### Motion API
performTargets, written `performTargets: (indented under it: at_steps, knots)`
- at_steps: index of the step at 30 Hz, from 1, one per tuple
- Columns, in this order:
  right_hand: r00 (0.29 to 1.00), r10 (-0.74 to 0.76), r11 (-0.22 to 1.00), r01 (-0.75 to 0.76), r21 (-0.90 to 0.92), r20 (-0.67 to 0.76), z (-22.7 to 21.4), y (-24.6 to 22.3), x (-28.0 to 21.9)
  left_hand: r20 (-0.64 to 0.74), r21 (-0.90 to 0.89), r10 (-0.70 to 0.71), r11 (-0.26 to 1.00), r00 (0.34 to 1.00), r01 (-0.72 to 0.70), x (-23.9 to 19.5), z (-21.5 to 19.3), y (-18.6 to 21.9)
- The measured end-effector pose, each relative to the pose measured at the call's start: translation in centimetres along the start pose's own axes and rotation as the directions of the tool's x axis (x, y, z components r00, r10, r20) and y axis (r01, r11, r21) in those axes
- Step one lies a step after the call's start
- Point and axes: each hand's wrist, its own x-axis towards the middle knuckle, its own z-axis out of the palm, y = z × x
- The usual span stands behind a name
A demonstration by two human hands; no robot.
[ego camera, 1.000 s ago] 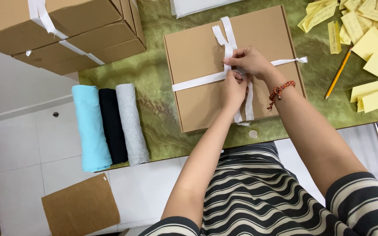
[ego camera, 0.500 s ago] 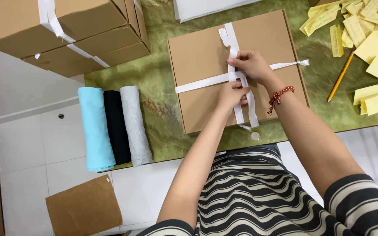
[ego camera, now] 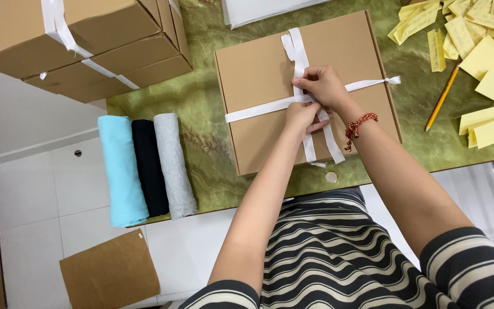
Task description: The person ties a white ribbon around a cardboard box and writes on a yellow sticky note with a pencil. They then place the note on the box, stack it with other boxes, and handle a clear plastic bag.
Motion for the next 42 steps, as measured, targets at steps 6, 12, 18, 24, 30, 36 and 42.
performTargets:
  at_steps: [6, 12, 18, 24, 30, 36, 42]
  knots:
    - [1.000, -0.024, 1.000, 0.024, -0.006, 0.006, 0.3, -1.9, -1.5, -0.127, 0.681, 0.404, 0.699, 0.906, -0.216, 11.6, -2.0, -10.3]
    - [0.999, 0.047, 0.988, -0.050, 0.149, 0.025, 0.0, -5.4, -4.0, -0.048, 0.692, 0.396, 0.675, 0.917, -0.255, 9.0, -2.4, -9.6]
    - [0.998, 0.055, 0.965, -0.061, 0.256, 0.029, 0.1, -2.0, -1.8, 0.050, 0.171, 0.189, 0.966, 0.981, -0.194, 0.0, -2.5, -3.9]
    - [0.998, 0.056, 0.949, -0.066, 0.309, 0.042, -0.1, -3.5, -2.3, 0.100, 0.166, 0.228, 0.956, 0.968, -0.243, 1.3, -3.4, -4.5]
    - [0.996, 0.070, 0.895, -0.091, 0.436, 0.063, -1.2, -2.1, -1.7, 0.139, 0.380, 0.292, 0.867, 0.946, -0.323, 0.7, -5.8, -2.4]
    - [0.998, 0.039, 0.886, -0.057, 0.460, 0.049, -0.9, -1.6, -3.2, 0.269, 0.702, 0.457, 0.510, 0.848, -0.497, -1.9, -6.9, -0.9]
    - [0.999, -0.011, 0.894, -0.012, 0.447, 0.049, -1.0, -1.8, -4.2, 0.484, 0.848, 0.593, -0.136, 0.643, -0.513, -2.4, -8.0, -2.9]
